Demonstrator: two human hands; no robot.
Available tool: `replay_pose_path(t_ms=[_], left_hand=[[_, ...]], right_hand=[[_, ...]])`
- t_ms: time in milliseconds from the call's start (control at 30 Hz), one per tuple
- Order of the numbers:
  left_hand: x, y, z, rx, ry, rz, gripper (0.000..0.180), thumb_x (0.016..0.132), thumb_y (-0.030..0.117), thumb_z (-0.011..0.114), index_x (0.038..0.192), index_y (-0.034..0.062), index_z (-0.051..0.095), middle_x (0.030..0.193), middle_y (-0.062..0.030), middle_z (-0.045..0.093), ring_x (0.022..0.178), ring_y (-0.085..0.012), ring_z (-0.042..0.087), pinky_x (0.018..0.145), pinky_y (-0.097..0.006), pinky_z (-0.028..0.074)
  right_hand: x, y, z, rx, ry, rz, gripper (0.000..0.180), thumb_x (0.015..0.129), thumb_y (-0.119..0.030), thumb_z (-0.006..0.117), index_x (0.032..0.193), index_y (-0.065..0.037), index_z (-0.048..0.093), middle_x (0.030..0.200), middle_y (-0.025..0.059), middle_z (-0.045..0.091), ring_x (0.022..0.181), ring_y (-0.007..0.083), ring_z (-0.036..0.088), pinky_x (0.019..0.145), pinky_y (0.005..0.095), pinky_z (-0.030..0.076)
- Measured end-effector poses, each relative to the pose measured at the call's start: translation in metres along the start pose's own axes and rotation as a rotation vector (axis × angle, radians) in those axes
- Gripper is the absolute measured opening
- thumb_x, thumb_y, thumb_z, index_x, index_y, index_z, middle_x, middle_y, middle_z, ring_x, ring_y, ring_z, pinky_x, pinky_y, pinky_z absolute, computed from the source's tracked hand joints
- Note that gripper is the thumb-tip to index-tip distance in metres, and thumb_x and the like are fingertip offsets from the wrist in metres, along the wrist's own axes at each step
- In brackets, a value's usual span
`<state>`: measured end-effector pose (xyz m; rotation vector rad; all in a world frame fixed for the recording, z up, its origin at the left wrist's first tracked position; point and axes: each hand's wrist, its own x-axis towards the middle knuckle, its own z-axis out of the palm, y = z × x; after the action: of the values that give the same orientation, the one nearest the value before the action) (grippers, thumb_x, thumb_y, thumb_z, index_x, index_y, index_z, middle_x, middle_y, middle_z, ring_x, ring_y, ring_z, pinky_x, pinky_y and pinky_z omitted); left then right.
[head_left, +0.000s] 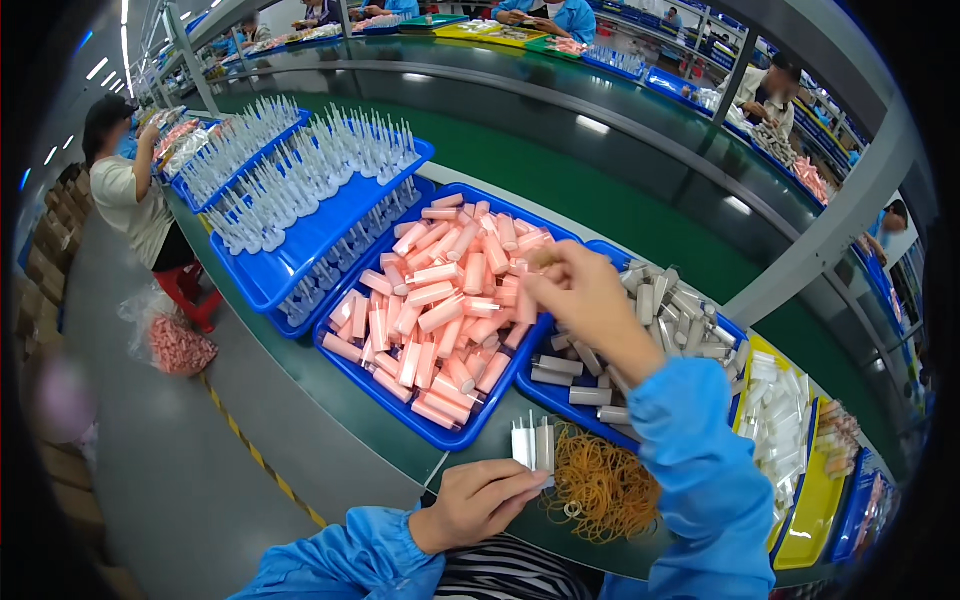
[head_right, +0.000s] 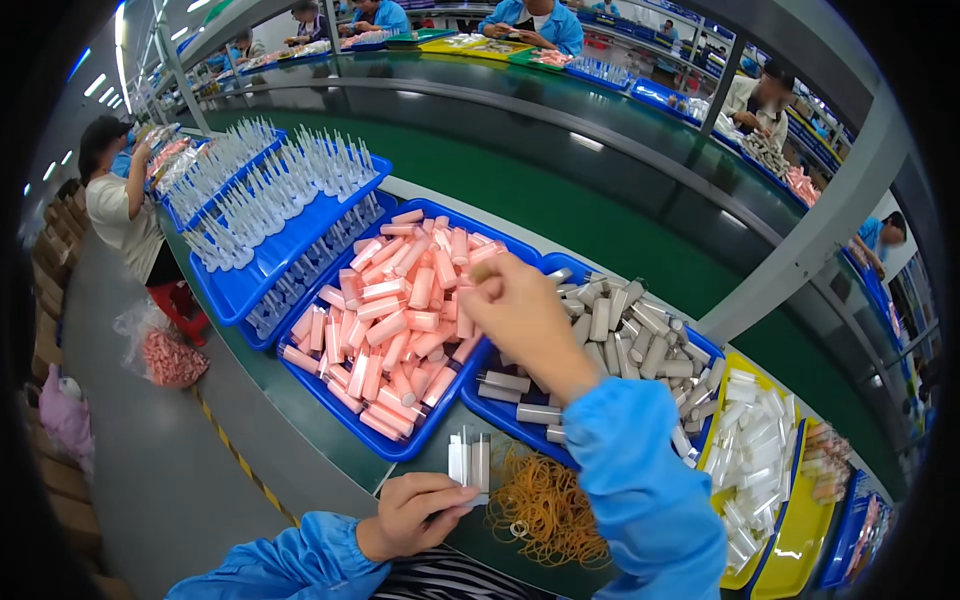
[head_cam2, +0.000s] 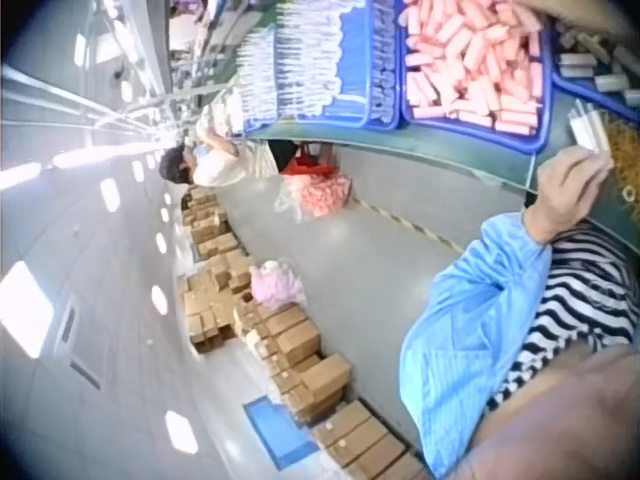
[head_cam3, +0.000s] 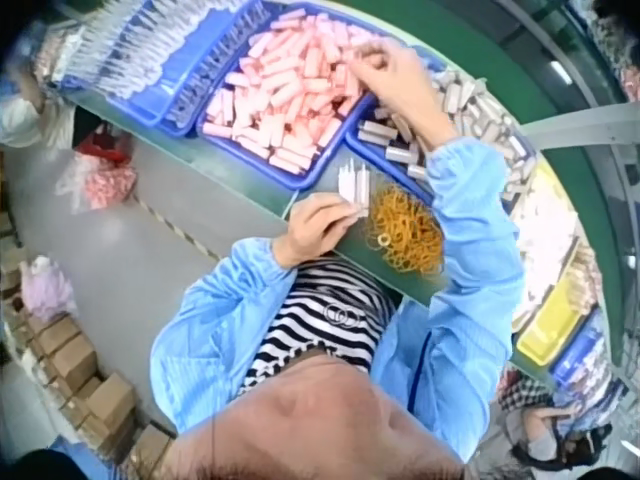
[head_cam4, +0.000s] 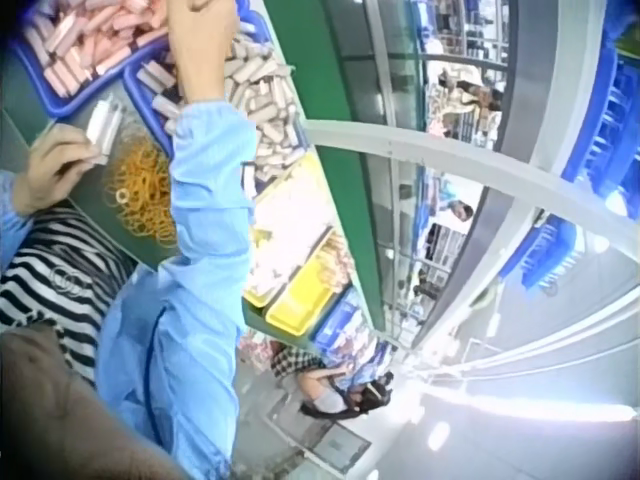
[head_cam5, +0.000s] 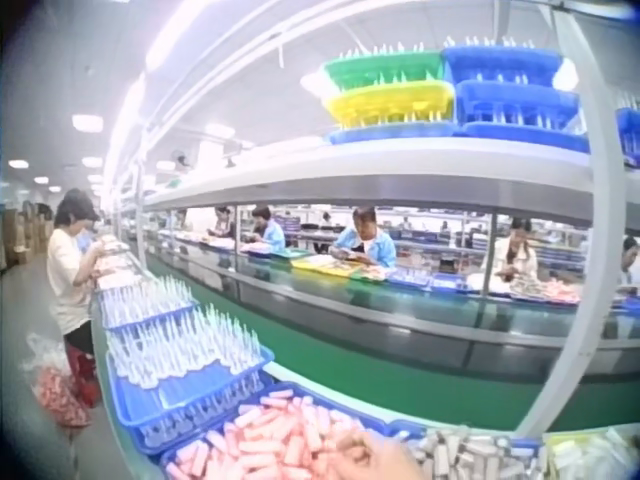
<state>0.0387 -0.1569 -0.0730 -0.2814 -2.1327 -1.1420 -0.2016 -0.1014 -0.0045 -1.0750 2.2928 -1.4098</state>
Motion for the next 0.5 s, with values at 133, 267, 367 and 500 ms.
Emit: replay_pose_path(t_ms=[133,267,367,500], left_hand=[[0.005,0.004,0.001,-0.032,-0.018,0.014,0.040,0.071,0.000,0.076,0.110,0.0072,0.071,0.093,-0.0055,0.067,0.075,-0.0204,0.067,0.062,-0.030,0.055],[0.018,0.013,0.011,-0.061,-0.119,0.044,0.035,0.070,-0.004,0.077,0.103,0.0052,0.071,0.091,-0.0092,0.067,0.070,-0.0213,0.066,0.057,-0.029,0.051],[0.026,0.019,0.019,-0.081,-0.172,0.097,0.037,0.068,-0.003,0.077,0.104,0.0060,0.072,0.092,-0.0091,0.067,0.067,-0.0213,0.064,0.055,-0.029,0.051],[0.034,0.036,0.023,-0.120,-0.340,0.171,0.038,0.067,-0.003,0.076,0.104,0.0075,0.073,0.094,-0.0088,0.068,0.063,-0.0199,0.064,0.053,-0.029,0.049]], right_hand=[[-0.063,-0.014,-0.038,0.470,0.053,0.243,0.025,0.091,-0.017,0.059,0.110,0.000,0.058,0.100,0.0151,0.068,0.081,0.0162,0.065,0.065,0.0282,0.051],[-0.128,-0.014,-0.062,0.638,0.145,0.307,0.040,0.089,-0.011,0.058,0.126,-0.002,0.047,0.105,0.0166,0.067,0.087,0.0156,0.065,0.069,0.0252,0.050],[-0.166,-0.032,-0.071,0.620,0.202,0.377,0.044,0.087,-0.009,0.057,0.129,-0.002,0.048,0.104,0.0148,0.067,0.091,0.0151,0.064,0.075,0.0265,0.050],[-0.201,-0.019,-0.075,0.580,0.272,0.315,0.038,0.096,-0.014,0.061,0.130,-0.001,0.051,0.100,0.0069,0.065,0.088,0.0115,0.063,0.075,0.0224,0.050]])
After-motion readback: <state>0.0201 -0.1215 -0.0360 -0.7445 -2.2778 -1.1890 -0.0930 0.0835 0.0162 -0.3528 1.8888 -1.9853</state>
